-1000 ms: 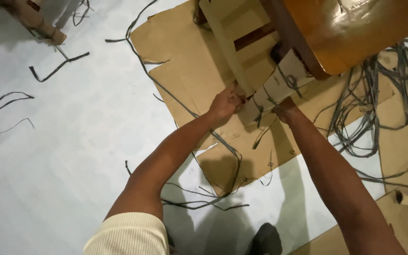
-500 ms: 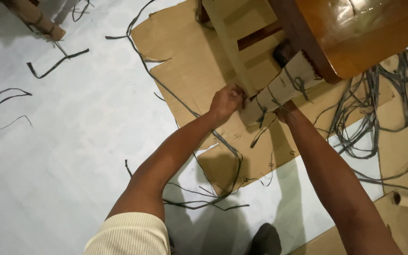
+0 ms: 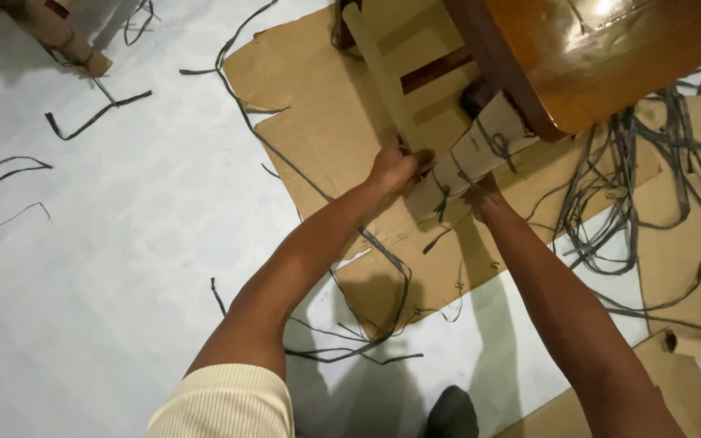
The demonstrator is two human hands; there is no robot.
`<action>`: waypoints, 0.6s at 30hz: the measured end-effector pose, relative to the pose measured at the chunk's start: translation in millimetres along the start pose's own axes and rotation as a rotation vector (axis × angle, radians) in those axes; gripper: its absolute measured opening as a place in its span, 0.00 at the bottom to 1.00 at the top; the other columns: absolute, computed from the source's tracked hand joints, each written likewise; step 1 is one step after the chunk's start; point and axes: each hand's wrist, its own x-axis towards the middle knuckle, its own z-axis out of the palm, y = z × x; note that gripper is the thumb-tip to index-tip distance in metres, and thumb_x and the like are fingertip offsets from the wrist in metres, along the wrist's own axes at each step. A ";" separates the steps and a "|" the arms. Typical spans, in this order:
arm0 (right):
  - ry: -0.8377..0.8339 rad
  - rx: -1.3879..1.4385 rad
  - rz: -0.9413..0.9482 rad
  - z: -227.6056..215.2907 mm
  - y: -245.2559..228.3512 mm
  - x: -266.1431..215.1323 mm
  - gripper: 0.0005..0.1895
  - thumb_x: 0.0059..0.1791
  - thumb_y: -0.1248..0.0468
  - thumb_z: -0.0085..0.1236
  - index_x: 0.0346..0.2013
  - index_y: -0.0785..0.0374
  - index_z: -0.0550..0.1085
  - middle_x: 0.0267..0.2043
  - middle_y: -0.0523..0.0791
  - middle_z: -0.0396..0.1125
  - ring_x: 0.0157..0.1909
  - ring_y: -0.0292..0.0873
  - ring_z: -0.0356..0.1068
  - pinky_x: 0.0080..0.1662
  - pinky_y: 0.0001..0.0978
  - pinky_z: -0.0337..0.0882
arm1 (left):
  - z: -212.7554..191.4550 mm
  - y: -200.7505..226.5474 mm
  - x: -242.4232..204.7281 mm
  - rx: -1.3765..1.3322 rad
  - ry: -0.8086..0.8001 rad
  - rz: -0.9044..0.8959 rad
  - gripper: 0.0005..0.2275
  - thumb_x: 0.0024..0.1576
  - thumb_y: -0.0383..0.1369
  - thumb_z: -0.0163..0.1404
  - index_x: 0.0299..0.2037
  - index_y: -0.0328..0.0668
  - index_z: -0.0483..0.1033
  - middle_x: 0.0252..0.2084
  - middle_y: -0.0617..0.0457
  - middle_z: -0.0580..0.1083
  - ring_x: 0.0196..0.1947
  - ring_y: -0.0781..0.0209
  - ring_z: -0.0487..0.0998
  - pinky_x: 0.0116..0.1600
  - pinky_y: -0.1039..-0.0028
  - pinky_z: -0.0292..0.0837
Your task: Tying black straps to secure cardboard protective packaging around the legs and frame of a wooden chair.
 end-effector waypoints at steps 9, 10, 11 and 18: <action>-0.012 -0.040 -0.035 31.7 -91.9 49.5 0.09 0.45 0.67 0.50 0.20 0.66 0.69 0.13 0.45 0.54 0.16 0.35 0.53 0.20 0.28 0.48 | -5.4 -14.4 17.1 0.070 0.010 -0.081 0.37 0.53 0.48 0.52 0.68 0.27 0.63 0.59 0.32 0.73 0.52 0.45 0.82 0.62 0.56 0.75; -0.013 -0.043 -0.037 31.3 -89.8 49.1 0.09 0.45 0.67 0.50 0.20 0.66 0.69 0.13 0.45 0.54 0.16 0.35 0.53 0.20 0.28 0.48 | -6.7 -6.8 8.1 0.071 0.008 -0.081 0.37 0.53 0.48 0.52 0.68 0.27 0.63 0.59 0.32 0.73 0.52 0.45 0.82 0.62 0.56 0.75; -0.014 -0.046 -0.041 31.1 -88.5 49.9 0.09 0.45 0.67 0.50 0.19 0.66 0.68 0.13 0.45 0.54 0.16 0.35 0.52 0.20 0.28 0.48 | -8.4 1.1 -0.5 0.044 0.003 -0.069 0.37 0.54 0.47 0.51 0.70 0.27 0.60 0.62 0.30 0.70 0.55 0.42 0.80 0.61 0.56 0.75; -0.020 -0.060 -0.071 30.4 -83.2 55.1 0.10 0.44 0.67 0.49 0.17 0.65 0.68 0.12 0.45 0.53 0.15 0.35 0.52 0.20 0.29 0.47 | -8.9 -42.5 45.1 -0.052 -0.014 0.023 0.32 0.53 0.41 0.52 0.64 0.23 0.63 0.48 0.32 0.75 0.34 0.50 0.85 0.44 0.60 0.83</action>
